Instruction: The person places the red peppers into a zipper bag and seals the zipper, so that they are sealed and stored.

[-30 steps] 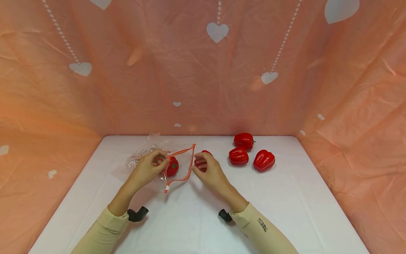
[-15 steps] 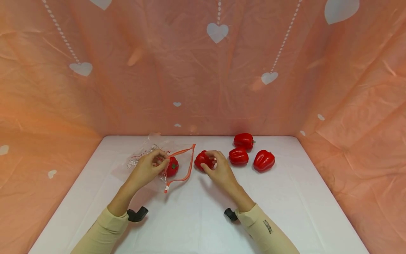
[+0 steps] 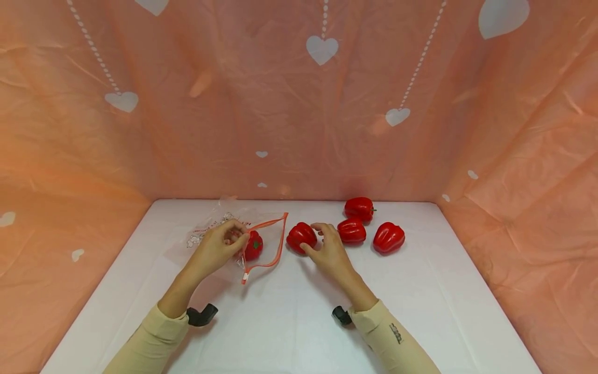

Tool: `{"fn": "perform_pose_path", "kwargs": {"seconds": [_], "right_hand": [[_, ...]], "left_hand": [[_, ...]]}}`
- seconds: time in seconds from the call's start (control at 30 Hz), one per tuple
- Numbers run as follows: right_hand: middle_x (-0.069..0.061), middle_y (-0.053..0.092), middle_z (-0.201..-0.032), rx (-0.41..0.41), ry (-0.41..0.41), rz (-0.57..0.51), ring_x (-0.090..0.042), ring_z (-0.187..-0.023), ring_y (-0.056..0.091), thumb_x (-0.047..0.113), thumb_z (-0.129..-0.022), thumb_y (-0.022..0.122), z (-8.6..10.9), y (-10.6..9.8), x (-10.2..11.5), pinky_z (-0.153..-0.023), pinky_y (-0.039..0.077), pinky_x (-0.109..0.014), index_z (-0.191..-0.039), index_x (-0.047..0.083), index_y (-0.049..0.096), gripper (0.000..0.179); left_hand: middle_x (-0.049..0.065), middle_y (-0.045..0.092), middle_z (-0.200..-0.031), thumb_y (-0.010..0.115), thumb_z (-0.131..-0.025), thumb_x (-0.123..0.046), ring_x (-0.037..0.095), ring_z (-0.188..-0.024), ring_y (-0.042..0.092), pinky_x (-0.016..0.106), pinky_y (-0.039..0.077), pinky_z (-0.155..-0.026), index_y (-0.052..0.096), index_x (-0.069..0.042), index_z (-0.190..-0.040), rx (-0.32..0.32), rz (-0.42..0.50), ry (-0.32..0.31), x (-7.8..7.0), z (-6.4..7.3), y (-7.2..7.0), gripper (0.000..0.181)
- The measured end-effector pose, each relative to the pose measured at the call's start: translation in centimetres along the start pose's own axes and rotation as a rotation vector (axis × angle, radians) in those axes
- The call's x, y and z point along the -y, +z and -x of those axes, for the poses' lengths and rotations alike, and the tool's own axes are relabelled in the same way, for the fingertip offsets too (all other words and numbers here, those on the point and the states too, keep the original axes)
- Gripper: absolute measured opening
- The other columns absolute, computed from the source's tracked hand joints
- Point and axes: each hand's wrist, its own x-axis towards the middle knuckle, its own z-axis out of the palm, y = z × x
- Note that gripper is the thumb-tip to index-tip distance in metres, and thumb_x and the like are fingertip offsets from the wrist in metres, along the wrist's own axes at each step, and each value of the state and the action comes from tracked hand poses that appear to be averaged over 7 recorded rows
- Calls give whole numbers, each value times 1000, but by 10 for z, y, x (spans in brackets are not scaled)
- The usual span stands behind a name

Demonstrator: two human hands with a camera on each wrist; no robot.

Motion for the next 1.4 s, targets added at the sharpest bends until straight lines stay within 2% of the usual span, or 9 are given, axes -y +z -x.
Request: {"fn": "perform_pose_path", "kwargs": {"seconds": [0.27,0.47,0.73,1.07,1.2,1.4], "right_hand": [[-18,60,-143,68,121,18,-36,-128,58,24,-93,85,0,-3,-1,-105,55,-52,-149,3,54,67],[-19,60,-144,100,149,20,-37,-128,59,24,-94,84,-2,-3,-1,-106,55,-53,-151,0,52,70],[-17,62,-142,135,221,44,-36,-126,61,31,-94,84,-6,-2,-1,-103,56,-54,-153,3,51,74],[-18,64,-139,153,275,75,-33,-120,63,33,-93,85,-10,-1,-4,-100,58,-51,-151,1,52,74],[-18,66,-135,155,280,82,-33,-118,63,33,-93,85,-11,-2,-2,-100,58,-52,-148,0,55,71],[-14,69,-118,165,301,90,-30,-108,63,32,-92,86,-12,-1,0,-93,58,-47,-143,-1,58,67]], "left_hand": [[2,70,-86,75,-101,-10,15,-77,65,27,52,-62,70,-9,-107,3,5,-3,-1,1,-1,8],[2,71,-86,76,-101,-10,15,-77,65,27,52,-62,70,-9,-107,2,1,2,-1,0,0,8],[2,70,-86,76,-101,-11,15,-76,65,27,52,-61,71,-9,-107,3,3,-6,0,0,1,8],[0,71,-85,76,-100,-11,14,-76,65,27,51,-62,71,-10,-106,-6,-12,2,0,0,3,7],[0,71,-84,76,-100,-11,13,-74,65,26,51,-62,72,-9,-105,-11,-11,8,0,0,3,7],[1,71,-84,76,-100,-11,13,-74,65,26,51,-61,72,-9,-105,-4,5,3,1,-1,3,7]]}}
